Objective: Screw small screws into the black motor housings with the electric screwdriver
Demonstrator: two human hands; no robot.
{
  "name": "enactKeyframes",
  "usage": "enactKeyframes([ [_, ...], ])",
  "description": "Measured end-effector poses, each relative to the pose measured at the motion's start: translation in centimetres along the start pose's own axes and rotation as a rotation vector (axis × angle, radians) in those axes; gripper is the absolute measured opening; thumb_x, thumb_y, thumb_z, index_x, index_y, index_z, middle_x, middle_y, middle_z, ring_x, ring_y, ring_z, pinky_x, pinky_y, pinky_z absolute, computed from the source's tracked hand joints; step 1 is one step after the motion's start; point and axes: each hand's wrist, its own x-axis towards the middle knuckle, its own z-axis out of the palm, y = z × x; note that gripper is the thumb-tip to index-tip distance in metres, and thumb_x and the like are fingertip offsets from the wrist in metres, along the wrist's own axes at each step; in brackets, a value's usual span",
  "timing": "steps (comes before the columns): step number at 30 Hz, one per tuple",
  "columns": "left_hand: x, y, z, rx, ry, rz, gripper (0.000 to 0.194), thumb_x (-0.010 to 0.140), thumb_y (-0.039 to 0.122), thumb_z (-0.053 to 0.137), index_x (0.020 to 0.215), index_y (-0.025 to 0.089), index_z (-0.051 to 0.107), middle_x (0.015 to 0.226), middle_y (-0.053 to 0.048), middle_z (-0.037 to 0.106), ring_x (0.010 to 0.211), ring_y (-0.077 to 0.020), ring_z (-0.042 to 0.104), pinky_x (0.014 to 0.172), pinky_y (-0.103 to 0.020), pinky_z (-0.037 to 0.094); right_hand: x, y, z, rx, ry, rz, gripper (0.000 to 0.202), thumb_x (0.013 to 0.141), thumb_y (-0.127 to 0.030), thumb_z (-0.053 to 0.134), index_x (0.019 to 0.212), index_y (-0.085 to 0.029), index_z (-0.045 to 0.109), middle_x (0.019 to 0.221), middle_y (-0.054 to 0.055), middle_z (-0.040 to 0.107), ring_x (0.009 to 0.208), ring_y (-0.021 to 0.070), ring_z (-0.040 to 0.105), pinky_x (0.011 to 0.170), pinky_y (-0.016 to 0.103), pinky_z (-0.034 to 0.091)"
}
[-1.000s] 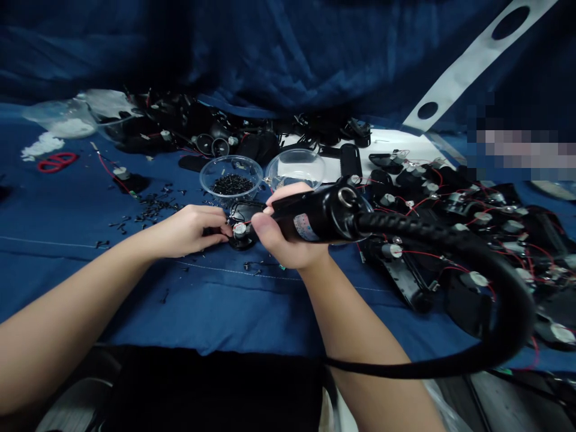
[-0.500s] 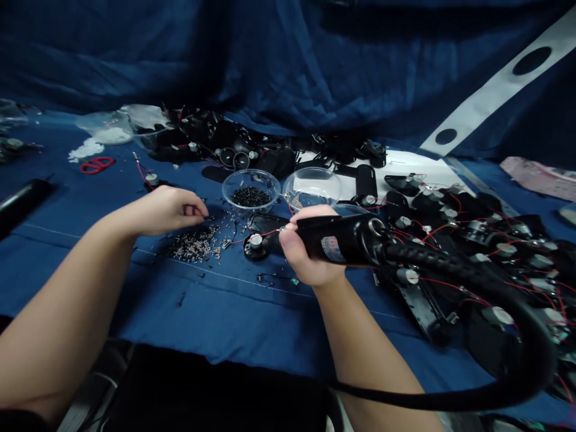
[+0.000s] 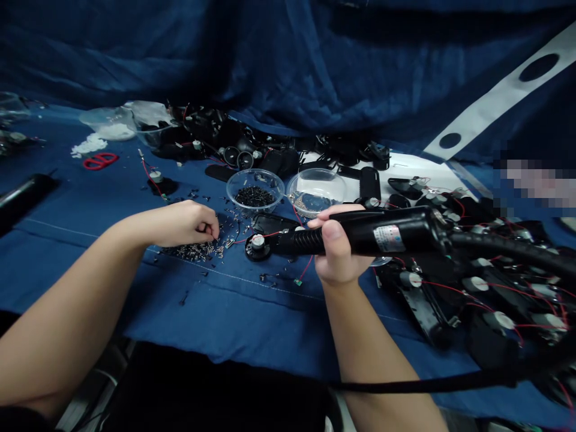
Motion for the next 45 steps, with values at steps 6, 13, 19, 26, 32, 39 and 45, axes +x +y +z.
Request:
enactKeyframes([
  [6,0.3,0.6,0.5,-0.023,-0.018,0.023,0.021,0.081,0.014,0.064,0.091,0.023,0.081,0.091,0.000,0.077,0.077,-0.0147,0.066,0.072,-0.027,0.046,0.4,-0.2,0.0,-0.002,0.019,0.011,0.025,0.085,-0.044,0.066,0.075,-0.022,0.072,0.066,-0.001,0.064,0.052,0.0144,0.062,0.051,0.032,0.046],
  [13,0.7,0.1,0.9,-0.044,-0.024,0.060,0.021,0.081,0.015,0.061,0.084,0.023,0.080,0.085,-0.001,0.076,0.070,-0.0142,0.064,0.067,-0.027,0.044,0.9,-0.3,0.3,0.055,0.100,0.124,0.020,0.080,-0.038,0.067,0.070,-0.021,0.071,0.063,-0.001,0.062,0.047,0.0140,0.060,0.043,0.031,0.041],
  [19,0.7,-0.1,1.3,-0.011,-0.018,0.058,0.019,0.087,0.015,0.054,0.082,0.019,0.072,0.087,-0.005,0.073,0.075,-0.0174,0.063,0.071,-0.029,0.045,1.6,0.6,0.4,0.004,0.108,0.254,0.024,0.085,-0.040,0.071,0.069,-0.023,0.066,0.061,-0.003,0.060,0.044,0.0125,0.056,0.042,0.029,0.046],
  [26,0.4,0.5,0.7,-0.164,0.156,0.092,0.020,0.097,0.029,0.051,0.093,0.019,0.068,0.083,-0.002,0.074,0.072,-0.0153,0.066,0.072,-0.028,0.048,1.9,1.1,0.4,-0.011,0.091,0.459,0.028,0.079,-0.038,0.081,0.063,-0.021,0.066,0.056,-0.003,0.060,0.044,0.0131,0.057,0.039,0.029,0.045],
  [32,0.4,1.6,0.8,-0.475,0.344,0.102,0.021,0.090,0.036,0.064,0.089,0.017,0.071,0.086,-0.006,0.079,0.079,-0.0164,0.073,0.077,-0.029,0.057,1.9,1.3,0.2,0.052,-0.032,0.433,0.032,0.087,-0.046,0.071,0.068,-0.022,0.063,0.056,-0.005,0.058,0.041,0.0121,0.057,0.035,0.027,0.041],
  [39,0.5,0.5,0.6,-0.381,0.282,0.071,0.018,0.086,0.032,0.066,0.091,0.018,0.077,0.085,-0.004,0.079,0.076,-0.0153,0.072,0.074,-0.028,0.057,2.5,2.6,-1.6,0.098,-0.045,0.400,0.040,0.098,-0.056,0.051,0.076,-0.025,0.063,0.062,-0.001,0.059,0.049,0.0173,0.061,0.042,0.034,0.045],
  [45,0.2,1.8,0.5,-0.265,-0.031,0.220,0.012,0.083,0.024,0.072,0.088,0.025,0.083,0.084,0.001,0.075,0.071,-0.0127,0.066,0.068,-0.023,0.049,3.3,3.2,-2.7,0.200,-0.072,0.468,0.049,0.093,-0.069,0.046,0.073,-0.027,0.062,0.059,0.000,0.053,0.048,0.0189,0.059,0.040,0.037,0.046],
])
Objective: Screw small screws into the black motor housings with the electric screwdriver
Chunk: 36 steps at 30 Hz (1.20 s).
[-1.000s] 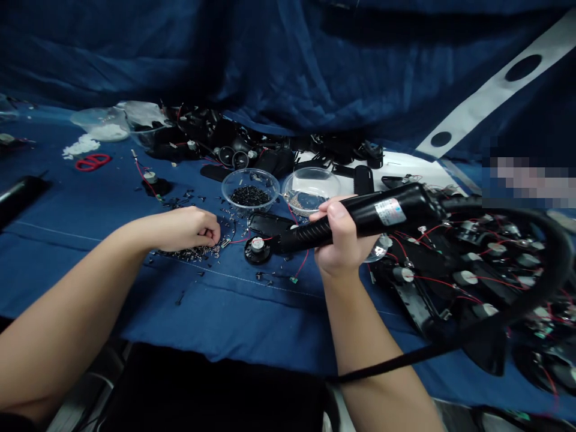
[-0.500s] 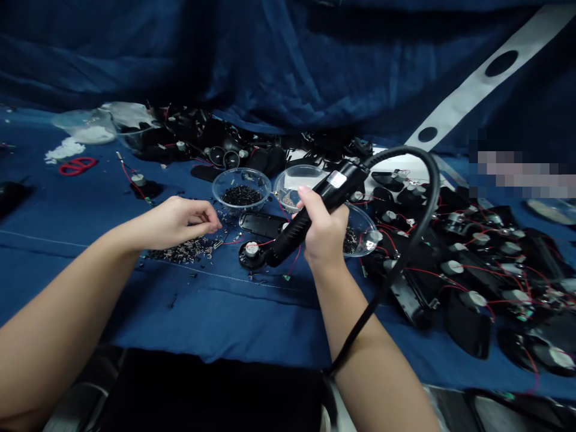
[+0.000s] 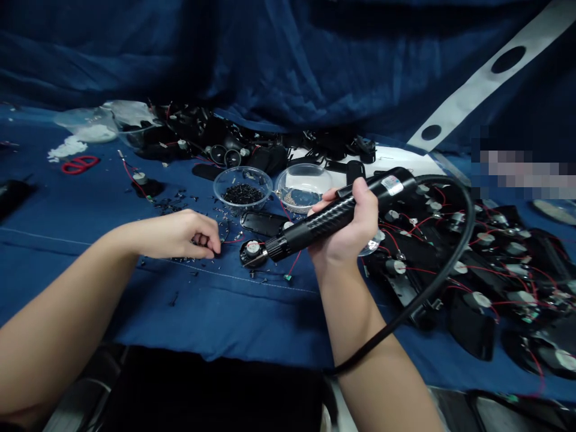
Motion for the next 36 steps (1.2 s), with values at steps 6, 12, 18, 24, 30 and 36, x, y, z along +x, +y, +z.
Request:
enactKeyframes([
  [6,1.0,1.2,1.6,0.089,-0.103,-0.005,0.015,0.082,0.013,0.075,0.089,0.024,0.082,0.082,0.001,0.073,0.073,-0.0147,0.065,0.069,-0.025,0.045,0.0,-0.2,0.6,0.086,0.144,0.056,0.048,0.090,-0.068,0.050,0.069,-0.026,0.061,0.060,0.002,0.054,0.049,0.0186,0.058,0.040,0.038,0.046],
  [12,1.3,0.8,1.9,0.089,-0.107,0.057,0.018,0.084,0.010,0.074,0.087,0.027,0.082,0.092,-0.001,0.068,0.079,-0.0157,0.065,0.074,-0.026,0.046,-0.2,-0.2,0.9,0.062,0.109,0.029,0.049,0.092,-0.068,0.046,0.070,-0.026,0.061,0.057,0.002,0.053,0.048,0.0191,0.056,0.040,0.037,0.042],
  [18,0.9,1.2,2.0,0.116,-0.115,0.035,0.019,0.088,0.009,0.068,0.086,0.024,0.079,0.094,-0.002,0.066,0.081,-0.0164,0.064,0.075,-0.028,0.047,-0.8,-1.3,2.5,0.126,0.238,0.099,0.044,0.084,-0.065,0.057,0.067,-0.025,0.059,0.058,-0.001,0.053,0.046,0.0151,0.054,0.039,0.031,0.036],
  [24,0.2,1.7,1.2,-0.067,0.161,0.155,0.010,0.091,0.015,0.062,0.088,0.019,0.071,0.090,-0.001,0.070,0.075,-0.0125,0.062,0.070,-0.025,0.049,-1.0,-2.1,3.0,0.186,0.337,0.028,0.040,0.075,-0.064,0.064,0.067,-0.025,0.058,0.058,-0.003,0.050,0.045,0.0136,0.052,0.039,0.030,0.040],
  [30,0.6,3.3,2.6,-0.327,0.637,0.283,0.007,0.088,0.020,0.072,0.082,0.018,0.071,0.086,-0.003,0.076,0.073,-0.0130,0.064,0.068,-0.028,0.053,-0.7,-1.1,1.4,0.119,0.323,-0.074,0.044,0.084,-0.068,0.055,0.073,-0.026,0.054,0.064,0.000,0.055,0.050,0.0166,0.056,0.039,0.034,0.043],
  [36,1.8,3.7,5.2,-0.278,0.766,0.245,0.005,0.088,0.023,0.077,0.089,0.019,0.074,0.085,-0.004,0.077,0.062,-0.0107,0.059,0.062,-0.028,0.050,-0.6,-1.0,1.4,0.189,0.361,-0.086,0.044,0.085,-0.067,0.057,0.074,-0.025,0.054,0.064,0.000,0.053,0.047,0.0146,0.055,0.036,0.031,0.041],
])
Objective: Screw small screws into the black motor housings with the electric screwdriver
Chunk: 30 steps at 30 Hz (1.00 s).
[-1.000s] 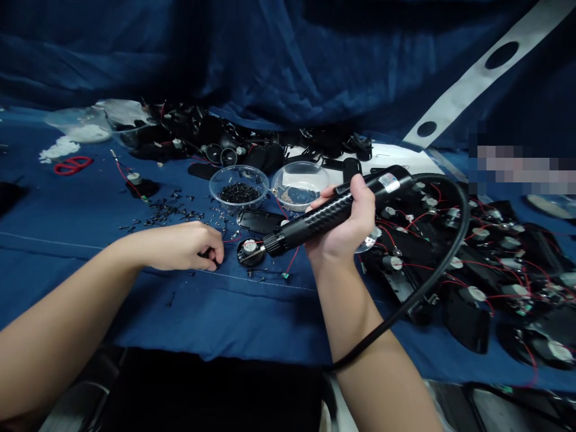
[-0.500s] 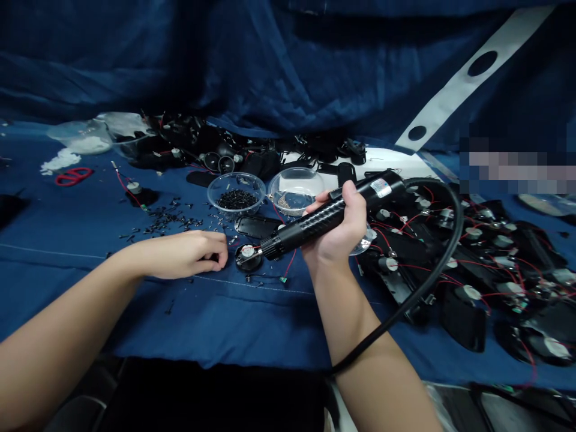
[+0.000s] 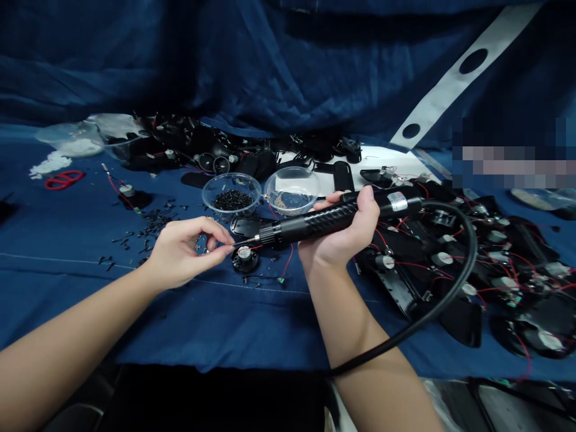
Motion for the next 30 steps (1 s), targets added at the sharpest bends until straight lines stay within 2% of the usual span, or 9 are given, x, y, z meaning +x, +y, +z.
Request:
enactKeyframes([
  [2,-0.1,-0.3,0.4,-0.013,0.046,0.025,0.005,0.087,0.022,0.078,0.089,0.019,0.074,0.084,-0.004,0.077,0.060,-0.0103,0.058,0.062,-0.028,0.050,-0.7,-0.6,0.9,0.025,0.073,0.029,0.042,0.084,-0.065,0.059,0.073,-0.024,0.055,0.065,-0.001,0.053,0.047,0.0129,0.054,0.036,0.029,0.041],
  [5,-0.1,-0.6,0.8,-0.050,0.108,0.079,0.006,0.085,0.019,0.079,0.088,0.019,0.074,0.081,-0.003,0.077,0.057,-0.0102,0.058,0.060,-0.027,0.050,-1.9,-1.8,2.7,0.057,0.250,0.117,0.041,0.086,-0.061,0.056,0.070,-0.023,0.057,0.066,-0.002,0.054,0.049,0.0106,0.054,0.038,0.026,0.042],
  [8,-0.1,-0.6,0.9,-0.065,0.103,0.100,0.007,0.085,0.016,0.080,0.088,0.019,0.074,0.080,-0.003,0.077,0.056,-0.0100,0.058,0.058,-0.027,0.050,-2.5,-2.7,3.8,0.077,0.333,0.166,0.041,0.088,-0.057,0.053,0.067,-0.021,0.057,0.065,-0.002,0.054,0.048,0.0090,0.052,0.038,0.023,0.040],
  [14,-0.2,-0.3,0.7,-0.085,0.084,0.113,0.008,0.085,0.015,0.078,0.088,0.019,0.072,0.084,-0.003,0.078,0.057,-0.0095,0.058,0.059,-0.026,0.051,-2.4,-2.7,3.9,0.065,0.330,0.152,0.043,0.087,-0.059,0.053,0.067,-0.021,0.057,0.065,-0.002,0.053,0.049,0.0093,0.051,0.039,0.024,0.039],
  [23,-0.2,-0.3,1.0,-0.128,0.078,-0.005,0.005,0.086,0.019,0.078,0.086,0.019,0.073,0.071,-0.001,0.071,0.064,-0.0140,0.065,0.064,-0.029,0.053,-2.3,-2.1,3.5,0.051,0.290,0.035,0.043,0.089,-0.057,0.053,0.066,-0.021,0.057,0.062,-0.003,0.054,0.045,0.0088,0.053,0.038,0.022,0.038],
  [27,-0.4,-0.3,1.4,-0.132,0.121,-0.035,0.005,0.085,0.020,0.078,0.086,0.020,0.073,0.066,0.001,0.068,0.059,-0.0126,0.061,0.062,-0.028,0.052,-2.5,-2.2,3.6,0.058,0.296,0.023,0.042,0.090,-0.054,0.053,0.066,-0.020,0.058,0.063,-0.002,0.055,0.045,0.0085,0.054,0.037,0.022,0.040],
  [30,-0.5,-0.1,1.9,-0.067,0.178,-0.064,0.003,0.086,0.021,0.077,0.087,0.020,0.074,0.070,0.000,0.071,0.055,-0.0106,0.057,0.059,-0.027,0.050,-2.8,-2.3,3.8,0.057,0.311,0.021,0.040,0.089,-0.052,0.053,0.066,-0.020,0.059,0.063,-0.002,0.055,0.046,0.0079,0.053,0.039,0.022,0.044],
])
